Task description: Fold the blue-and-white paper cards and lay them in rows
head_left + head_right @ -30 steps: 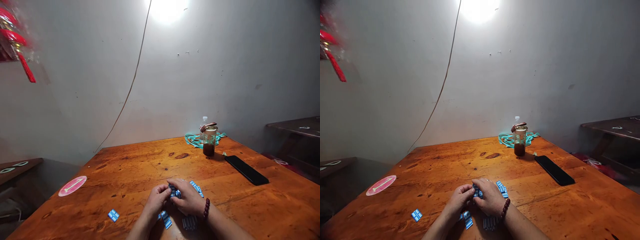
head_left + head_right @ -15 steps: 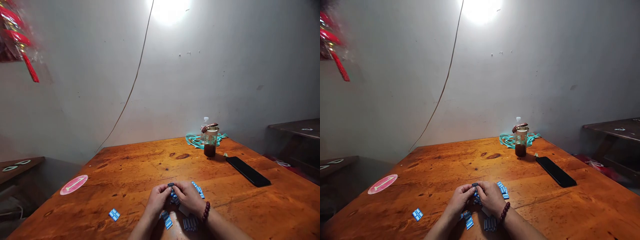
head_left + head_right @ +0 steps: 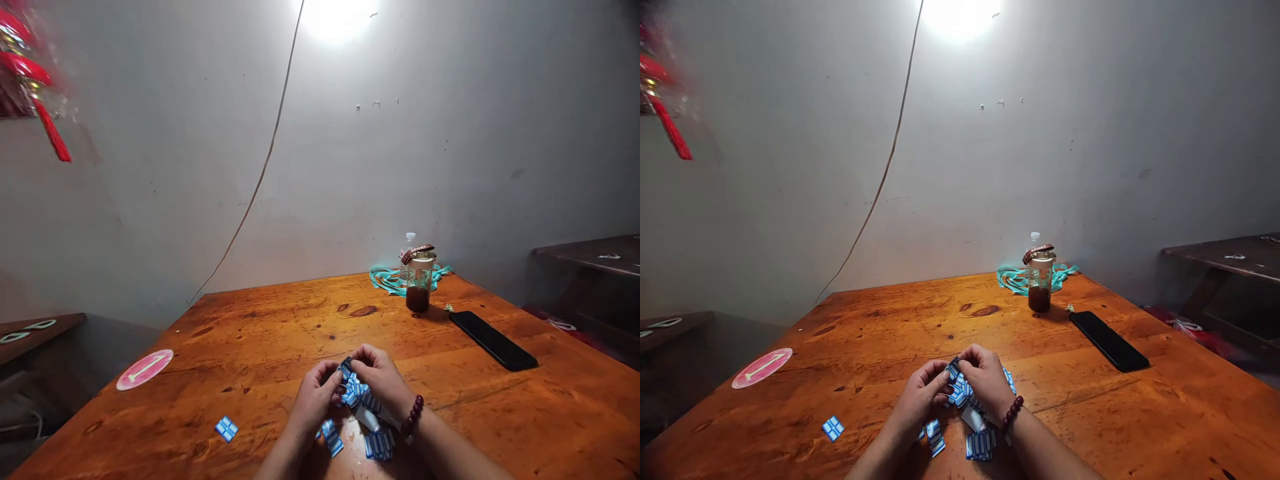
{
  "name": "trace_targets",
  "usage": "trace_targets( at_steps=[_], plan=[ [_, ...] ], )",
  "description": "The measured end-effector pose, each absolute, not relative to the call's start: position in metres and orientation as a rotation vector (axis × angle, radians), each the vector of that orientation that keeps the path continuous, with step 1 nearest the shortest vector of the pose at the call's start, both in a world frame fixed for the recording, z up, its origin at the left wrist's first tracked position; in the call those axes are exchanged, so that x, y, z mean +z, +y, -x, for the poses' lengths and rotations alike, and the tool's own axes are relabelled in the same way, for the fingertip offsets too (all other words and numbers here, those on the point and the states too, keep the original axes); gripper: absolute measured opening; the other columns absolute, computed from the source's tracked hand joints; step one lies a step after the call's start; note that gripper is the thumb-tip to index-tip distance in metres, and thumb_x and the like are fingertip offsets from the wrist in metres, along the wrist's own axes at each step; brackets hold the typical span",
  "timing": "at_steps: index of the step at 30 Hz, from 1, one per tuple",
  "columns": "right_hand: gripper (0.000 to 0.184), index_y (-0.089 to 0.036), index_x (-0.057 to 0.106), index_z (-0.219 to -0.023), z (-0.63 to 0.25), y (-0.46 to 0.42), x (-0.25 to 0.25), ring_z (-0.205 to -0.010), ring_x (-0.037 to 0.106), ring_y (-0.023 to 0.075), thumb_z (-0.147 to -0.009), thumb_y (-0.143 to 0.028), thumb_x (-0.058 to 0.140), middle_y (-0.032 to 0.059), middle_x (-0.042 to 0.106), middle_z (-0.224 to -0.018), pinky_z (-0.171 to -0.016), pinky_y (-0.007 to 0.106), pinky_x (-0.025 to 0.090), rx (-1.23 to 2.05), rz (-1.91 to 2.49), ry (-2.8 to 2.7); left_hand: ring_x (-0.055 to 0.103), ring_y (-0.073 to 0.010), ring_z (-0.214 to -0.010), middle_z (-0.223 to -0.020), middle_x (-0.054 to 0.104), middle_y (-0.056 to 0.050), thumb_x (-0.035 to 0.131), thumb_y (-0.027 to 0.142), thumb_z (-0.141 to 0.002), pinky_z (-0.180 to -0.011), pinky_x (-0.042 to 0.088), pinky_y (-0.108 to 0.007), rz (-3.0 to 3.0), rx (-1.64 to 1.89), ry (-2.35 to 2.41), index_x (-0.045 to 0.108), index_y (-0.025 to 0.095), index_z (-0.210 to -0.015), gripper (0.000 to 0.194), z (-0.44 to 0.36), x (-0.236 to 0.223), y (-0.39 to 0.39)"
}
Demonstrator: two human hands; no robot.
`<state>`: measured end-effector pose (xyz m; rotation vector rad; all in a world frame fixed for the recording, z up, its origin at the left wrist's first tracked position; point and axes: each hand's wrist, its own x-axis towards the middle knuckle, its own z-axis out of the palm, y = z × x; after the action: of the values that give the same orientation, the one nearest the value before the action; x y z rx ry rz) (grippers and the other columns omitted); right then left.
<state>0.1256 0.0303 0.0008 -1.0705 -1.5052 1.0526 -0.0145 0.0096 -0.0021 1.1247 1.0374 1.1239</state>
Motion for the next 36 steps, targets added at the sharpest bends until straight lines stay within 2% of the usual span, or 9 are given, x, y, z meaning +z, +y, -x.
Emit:
trace_targets(
  at_steps=[5, 9, 15, 18, 22, 27, 30, 32, 36],
  plan=[
    [0.009, -0.015, 0.054, -0.067, -0.122, 0.032, -0.002, -0.050, 0.047, 0.0081, -0.067, -0.024, 0.053, -0.0030, 0.054, -0.058, -0.048, 0.019, 0.035, 1.336, 0.922, -1.297, 0.060, -0.0128, -0.062, -0.075, 0.061, -0.005, 0.057, 0.041, -0.070, -0.053, 0.044, -0.020, -0.715, 1.026, 0.915, 0.052, 0.015, -0.086, 0.031, 0.016, 0.004, 0.006],
    [0.009, -0.015, 0.055, -0.068, -0.121, 0.029, 0.000, -0.055, 0.049, 0.0094, -0.067, -0.024, 0.053, -0.0018, 0.055, -0.061, -0.052, 0.020, 0.038, 1.337, 0.913, -1.331, 0.060, -0.0118, -0.060, -0.072, 0.062, -0.007, 0.054, 0.038, -0.073, -0.054, 0.045, -0.019, -0.598, 0.972, 0.836, 0.054, 0.011, -0.085, 0.029, 0.016, 0.008, 0.003],
    [0.008, -0.015, 0.056, -0.066, -0.121, 0.028, 0.002, -0.054, 0.047, 0.0089, -0.066, -0.022, 0.054, -0.0021, 0.054, -0.060, -0.051, 0.019, 0.037, 1.310, 0.956, -1.356, 0.059, -0.0118, -0.060, -0.070, 0.062, -0.006, 0.056, 0.035, -0.072, -0.054, 0.044, -0.019, -0.629, 0.989, 0.854, 0.054, 0.012, -0.084, 0.026, 0.015, 0.007, 0.003],
    [0.007, -0.015, 0.056, -0.065, -0.122, 0.030, 0.002, -0.051, 0.045, 0.0079, -0.065, -0.021, 0.054, -0.0029, 0.052, -0.057, -0.049, 0.018, 0.035, 1.276, 0.974, -1.349, 0.058, -0.0115, -0.058, -0.069, 0.061, -0.003, 0.061, 0.037, -0.067, -0.050, 0.041, -0.018, -0.788, 1.044, 0.933, 0.054, 0.014, -0.079, 0.027, 0.013, 0.004, 0.006],
    [0.007, -0.014, 0.057, -0.065, -0.122, 0.030, 0.002, -0.050, 0.042, 0.0070, -0.064, -0.021, 0.054, -0.0032, 0.051, -0.057, -0.047, 0.018, 0.033, 1.271, 0.956, -1.338, 0.046, -0.0060, -0.044, -0.051, 0.053, 0.003, 0.068, 0.032, -0.058, -0.041, 0.029, -0.015, -0.965, 1.141, 0.987, 0.055, 0.013, -0.067, 0.025, 0.012, -0.001, 0.012],
    [0.009, -0.015, 0.056, -0.066, -0.120, 0.026, 0.003, -0.051, 0.043, 0.0070, -0.064, -0.023, 0.054, -0.0032, 0.052, -0.059, -0.048, 0.019, 0.034, 1.308, 0.918, -1.314, 0.044, -0.0068, -0.042, -0.049, 0.051, 0.003, 0.064, 0.034, -0.061, -0.042, 0.029, -0.017, -1.035, 1.160, 1.049, 0.057, 0.013, -0.067, 0.023, 0.012, -0.005, 0.013],
    [0.010, -0.015, 0.054, -0.064, -0.123, 0.028, 0.006, -0.049, 0.041, 0.0069, -0.063, -0.025, 0.054, -0.0040, 0.050, -0.056, -0.047, 0.019, 0.033, 1.283, 0.974, -1.253, 0.049, -0.0108, -0.051, -0.059, 0.057, 0.000, 0.059, 0.035, -0.066, -0.048, 0.035, -0.020, -1.199, 1.206, 1.110, 0.060, 0.014, -0.076, 0.024, 0.016, -0.004, 0.013],
    [0.012, -0.015, 0.054, -0.064, -0.130, 0.033, 0.009, -0.048, 0.041, 0.0069, -0.062, -0.027, 0.055, -0.0046, 0.048, -0.054, -0.047, 0.019, 0.032, 1.231, 1.029, -1.177, 0.055, -0.0166, -0.070, -0.079, 0.061, -0.005, 0.057, 0.034, -0.068, -0.063, 0.041, -0.025, -1.375, 1.286, 1.213, 0.061, 0.016, -0.087, 0.027, 0.020, -0.004, 0.014],
    [0.015, -0.016, 0.053, -0.068, -0.153, 0.055, 0.005, -0.047, 0.040, 0.0063, -0.060, -0.028, 0.056, -0.0052, 0.048, -0.055, -0.048, 0.020, 0.032, 1.149, 1.087, -1.058, 0.046, -0.0244, -0.101, -0.106, 0.057, -0.009, 0.057, 0.033, -0.068, -0.089, 0.031, -0.034, -1.697, 1.223, 1.323, 0.058, 0.020, -0.103, 0.038, 0.026, -0.011, 0.016]
  ],
)
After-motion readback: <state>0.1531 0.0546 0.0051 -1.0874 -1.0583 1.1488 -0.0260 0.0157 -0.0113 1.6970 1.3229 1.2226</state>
